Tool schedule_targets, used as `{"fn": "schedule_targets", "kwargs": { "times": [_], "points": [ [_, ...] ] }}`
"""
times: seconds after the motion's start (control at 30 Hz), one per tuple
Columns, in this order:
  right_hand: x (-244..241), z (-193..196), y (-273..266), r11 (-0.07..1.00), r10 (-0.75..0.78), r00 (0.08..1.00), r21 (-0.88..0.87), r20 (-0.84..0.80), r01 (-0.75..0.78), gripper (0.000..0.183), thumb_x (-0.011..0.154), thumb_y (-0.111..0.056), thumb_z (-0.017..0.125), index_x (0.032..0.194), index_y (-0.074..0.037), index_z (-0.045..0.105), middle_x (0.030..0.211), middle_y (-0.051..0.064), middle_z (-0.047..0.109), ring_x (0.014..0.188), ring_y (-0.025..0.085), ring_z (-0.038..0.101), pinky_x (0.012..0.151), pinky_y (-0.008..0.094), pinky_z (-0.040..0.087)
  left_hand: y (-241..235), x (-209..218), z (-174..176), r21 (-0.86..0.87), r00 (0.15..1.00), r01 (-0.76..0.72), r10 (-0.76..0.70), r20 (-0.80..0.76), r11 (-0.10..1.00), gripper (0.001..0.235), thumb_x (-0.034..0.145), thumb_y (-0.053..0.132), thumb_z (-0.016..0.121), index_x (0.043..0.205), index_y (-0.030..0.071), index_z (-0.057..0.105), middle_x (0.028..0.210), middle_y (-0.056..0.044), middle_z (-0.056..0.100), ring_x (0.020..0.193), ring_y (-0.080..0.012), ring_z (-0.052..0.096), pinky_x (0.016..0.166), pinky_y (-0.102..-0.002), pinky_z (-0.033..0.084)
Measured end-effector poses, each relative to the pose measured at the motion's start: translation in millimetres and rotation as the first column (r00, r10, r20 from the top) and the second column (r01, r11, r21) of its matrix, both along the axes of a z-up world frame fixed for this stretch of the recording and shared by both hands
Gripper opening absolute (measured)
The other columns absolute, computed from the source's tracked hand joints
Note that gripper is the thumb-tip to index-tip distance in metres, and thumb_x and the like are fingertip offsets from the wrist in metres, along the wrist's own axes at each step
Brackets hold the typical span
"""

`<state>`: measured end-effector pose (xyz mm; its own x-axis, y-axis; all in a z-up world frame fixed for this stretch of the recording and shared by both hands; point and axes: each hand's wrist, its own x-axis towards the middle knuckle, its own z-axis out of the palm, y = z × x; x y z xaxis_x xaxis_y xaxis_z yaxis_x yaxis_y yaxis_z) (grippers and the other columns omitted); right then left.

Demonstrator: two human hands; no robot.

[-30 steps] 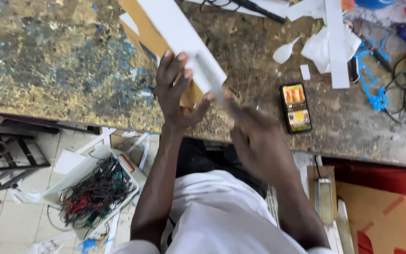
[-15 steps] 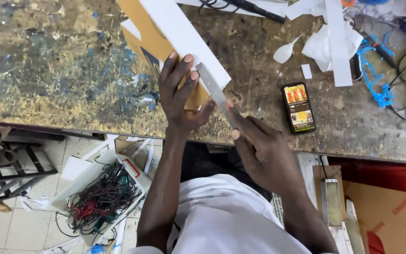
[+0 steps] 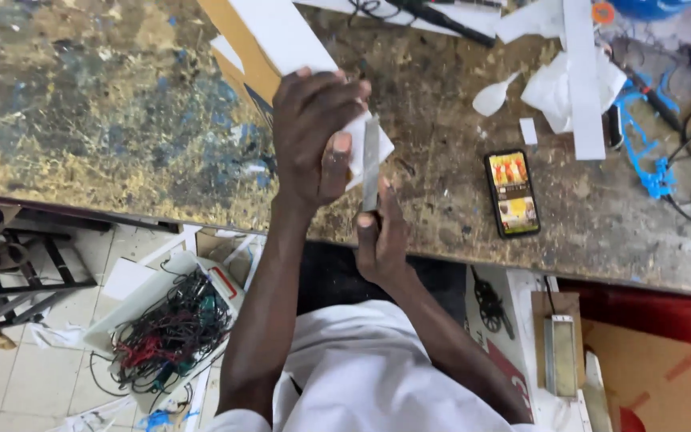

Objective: Filing the edges of a 3D acrylic letter to smooth them during the fabrication process.

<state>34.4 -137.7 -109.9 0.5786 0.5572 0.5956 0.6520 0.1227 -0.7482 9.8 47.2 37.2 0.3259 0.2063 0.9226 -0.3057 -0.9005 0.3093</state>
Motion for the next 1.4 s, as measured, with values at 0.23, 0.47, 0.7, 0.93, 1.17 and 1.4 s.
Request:
{"fn": "schedule_targets", "kwargs": {
  "times": [0.23,0.47,0.7,0.93,1.17,1.4],
  "points": [
    [4,-29,17,0.989,-0.029,1.0,0.149,0.004,0.028,0.057,0.131,-0.037,0.043,0.18,-0.01,0.031,0.093,0.008,0.058,0.069,0.017,0.046,0.065,0.039,0.04,-10,2,8,-0.117,0.999,0.016,-0.012,0.035,0.993,0.058,0.117,0.032,0.037,0.093,-0.001,0.078,0.105,-0.013,0.083,0.115,-0.0316,0.065,0.119,-0.052,0.039],
    [20,-25,32,0.966,-0.2,0.938,0.215,0.284,0.14,0.057,0.13,-0.023,0.05,0.178,0.001,0.033,0.177,0.029,0.046,0.16,0.046,0.059,0.125,0.053,0.059,-13,6,4,-0.179,0.998,0.02,-0.009,0.061,0.984,0.051,0.117,0.03,0.039,0.096,0.004,0.077,0.107,-0.009,0.083,0.114,-0.0295,0.064,0.127,-0.053,0.034],
    [19,-14,31,0.966,-0.242,0.923,0.161,0.299,0.201,0.052,0.129,-0.023,0.051,0.172,0.005,0.044,0.172,0.031,0.053,0.159,0.052,0.059,0.126,0.059,0.059,-13,6,-2,-0.19,0.997,0.035,-0.021,0.075,0.981,0.051,0.119,0.032,0.038,0.099,0.004,0.076,0.111,-0.009,0.082,0.115,-0.0312,0.064,0.13,-0.054,0.033],
    [7,17,0,0.965,-0.052,0.983,0.262,0.174,0.005,0.052,0.117,-0.011,0.055,0.168,0.002,0.052,0.136,0.036,0.075,0.057,0.032,0.066,0.044,0.034,0.043,-9,17,-18,-0.184,0.983,0.023,0.011,0.181,0.983,0.05,0.121,0.032,0.038,0.098,0.013,0.079,0.114,-0.005,0.086,0.117,-0.0287,0.068,0.135,-0.049,0.028],
    [4,101,-17,0.993,-0.011,0.987,0.121,0.16,-0.008,0.05,0.121,-0.015,0.055,0.17,-0.002,0.053,0.128,0.028,0.073,0.085,0.044,0.074,0.06,0.044,0.058,-10,18,-17,-0.156,0.986,0.018,0.009,0.166,0.988,0.054,0.121,0.031,0.037,0.1,0.008,0.081,0.113,-0.007,0.085,0.116,-0.0288,0.068,0.135,-0.049,0.029],
    [14,130,8,0.982,0.047,0.995,0.18,0.088,-0.062,0.049,0.124,-0.016,0.056,0.171,-0.006,0.053,0.136,0.022,0.082,0.094,0.029,0.083,0.068,0.04,0.059,-4,15,-24,-0.187,0.978,0.036,0.004,0.209,0.982,0.046,0.122,0.031,0.044,0.131,0.002,0.078,0.121,-0.009,0.08,0.12,-0.0305,0.073,0.138,-0.051,0.031]
  ]
}}
